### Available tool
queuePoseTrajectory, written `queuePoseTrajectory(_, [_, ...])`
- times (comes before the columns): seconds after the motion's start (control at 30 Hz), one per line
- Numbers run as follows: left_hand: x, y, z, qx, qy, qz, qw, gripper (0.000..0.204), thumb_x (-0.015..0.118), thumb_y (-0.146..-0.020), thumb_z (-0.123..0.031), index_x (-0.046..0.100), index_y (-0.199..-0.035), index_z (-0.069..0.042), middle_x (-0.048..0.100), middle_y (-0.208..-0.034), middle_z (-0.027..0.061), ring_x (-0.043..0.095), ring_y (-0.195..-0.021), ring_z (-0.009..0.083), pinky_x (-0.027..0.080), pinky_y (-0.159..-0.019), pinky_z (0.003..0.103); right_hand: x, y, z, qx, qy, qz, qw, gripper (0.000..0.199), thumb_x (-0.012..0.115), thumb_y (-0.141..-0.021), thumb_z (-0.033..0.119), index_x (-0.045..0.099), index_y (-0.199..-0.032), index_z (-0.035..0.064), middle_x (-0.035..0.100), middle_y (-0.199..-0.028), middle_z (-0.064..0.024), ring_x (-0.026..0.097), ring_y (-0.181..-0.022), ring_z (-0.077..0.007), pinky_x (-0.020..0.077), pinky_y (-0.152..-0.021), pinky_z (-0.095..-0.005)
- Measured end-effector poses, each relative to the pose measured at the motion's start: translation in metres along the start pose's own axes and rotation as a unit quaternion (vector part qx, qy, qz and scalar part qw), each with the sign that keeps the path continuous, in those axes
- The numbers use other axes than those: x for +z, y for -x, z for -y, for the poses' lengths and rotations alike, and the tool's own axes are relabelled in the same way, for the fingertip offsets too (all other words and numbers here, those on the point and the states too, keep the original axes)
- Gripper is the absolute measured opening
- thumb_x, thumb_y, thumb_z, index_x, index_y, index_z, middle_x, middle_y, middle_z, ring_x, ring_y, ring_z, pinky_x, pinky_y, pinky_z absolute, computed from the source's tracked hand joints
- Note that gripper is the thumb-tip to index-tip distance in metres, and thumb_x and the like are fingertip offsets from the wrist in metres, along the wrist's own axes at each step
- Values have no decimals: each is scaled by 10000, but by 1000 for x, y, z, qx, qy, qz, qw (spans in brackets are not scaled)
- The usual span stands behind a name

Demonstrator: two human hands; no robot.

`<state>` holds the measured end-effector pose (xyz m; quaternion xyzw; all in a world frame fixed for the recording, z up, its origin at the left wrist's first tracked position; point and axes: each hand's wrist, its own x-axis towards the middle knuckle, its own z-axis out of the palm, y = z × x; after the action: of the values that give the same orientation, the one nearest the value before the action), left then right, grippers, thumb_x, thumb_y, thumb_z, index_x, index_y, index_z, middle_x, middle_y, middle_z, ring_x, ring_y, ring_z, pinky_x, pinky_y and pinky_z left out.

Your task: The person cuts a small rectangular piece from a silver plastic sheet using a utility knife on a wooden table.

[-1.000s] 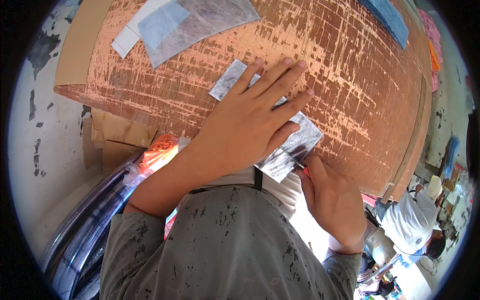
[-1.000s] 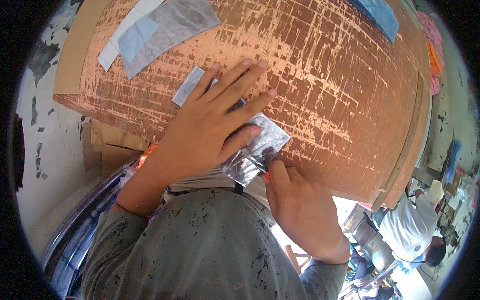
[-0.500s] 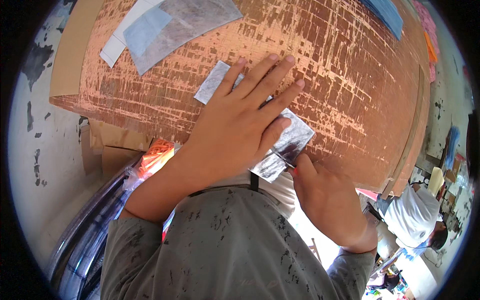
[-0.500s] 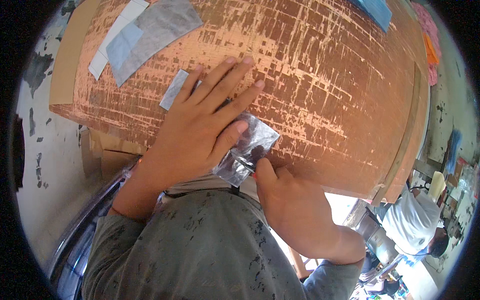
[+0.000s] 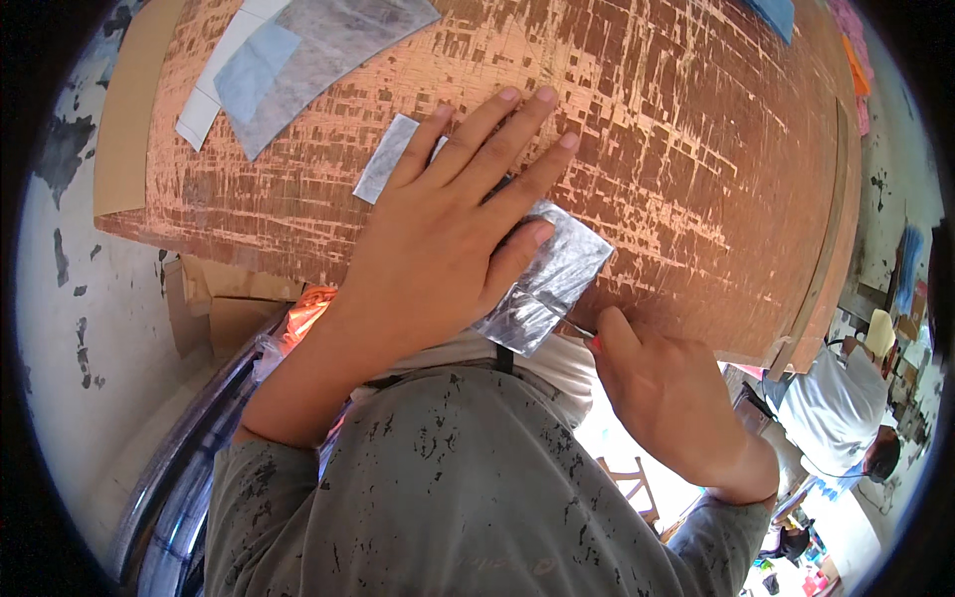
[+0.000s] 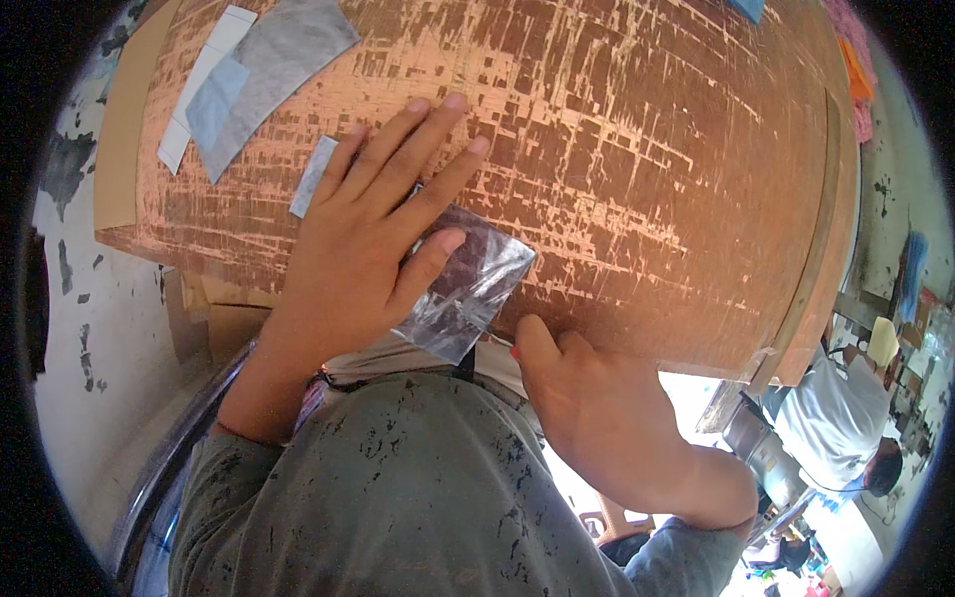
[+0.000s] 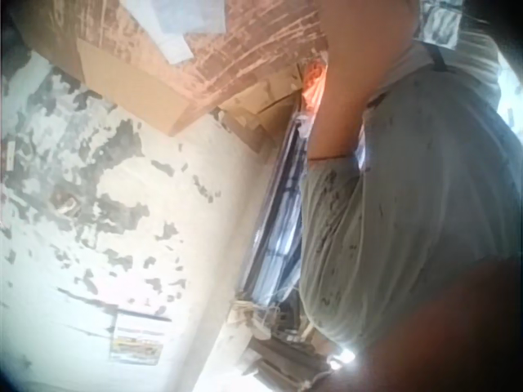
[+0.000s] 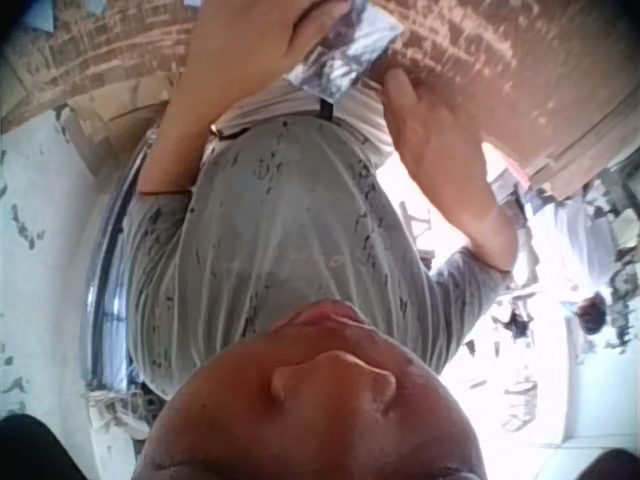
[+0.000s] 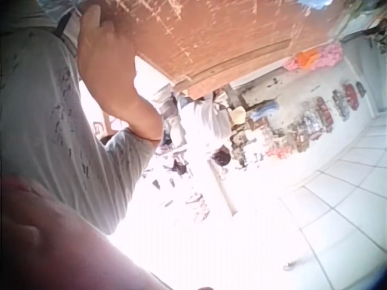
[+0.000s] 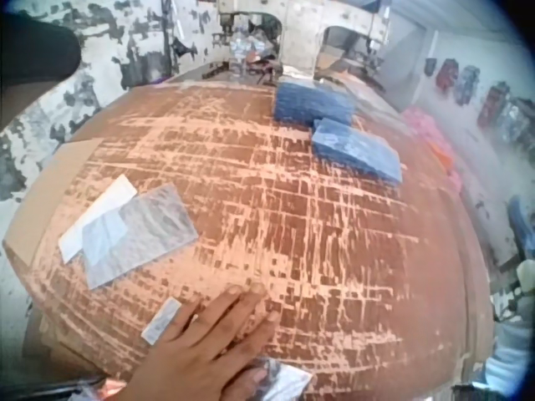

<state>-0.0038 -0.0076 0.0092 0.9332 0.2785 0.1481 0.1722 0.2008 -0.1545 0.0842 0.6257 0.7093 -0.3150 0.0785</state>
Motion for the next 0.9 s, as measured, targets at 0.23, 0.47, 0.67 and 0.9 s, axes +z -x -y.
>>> queuePoseTrajectory(0.23, [2, 0, 0, -1, -8, 2, 1000, 596, 541, -1088, -368, 528, -1643, -151, 416, -1756, 117, 389, -1606, 353, 258, -1311, 561, 5, 6, -7, -3, -4, 4, 1000, 118, 565, -1095, 159, 529, -1050, 56, 672, -772, -155, 734, -690, -372, 586, -599, -492])
queuePoseTrajectory(0.47, [-1, 0, 0, 3, -25, 0, 1000, 587, 565, -1082, -336, 532, -1638, -151, 420, -1753, 116, 386, -1608, 349, 257, -1314, 565, 9, 21, -9, 10, 15, -31, 999, 111, 592, -1080, 152, 539, -1040, 63, 664, -761, -146, 721, -653, -354, 574, -582, -479])
queuePoseTrajectory(0.67, [2, 5, 0, -7, -21, 0, 1000, 591, 576, -1074, -316, 528, -1639, -149, 416, -1755, 113, 388, -1605, 347, 259, -1313, 574, -6, 17, -9, 39, -8, 18, 999, 163, 688, -1040, 152, 565, -1030, 46, 634, -681, -174, 675, -633, -418, 524, -589, -535])
queuePoseTrajectory(0.9, [0, 0, -1, -5, -1, -5, 1000, 594, 577, -1074, -314, 521, -1643, -153, 413, -1754, 117, 389, -1601, 353, 266, -1306, 591, 5, -9, 6, -22, -45, -82, 995, 141, 668, -1048, 133, 563, -1056, 39, 660, -823, -155, 706, -729, -374, 544, -619, -500])
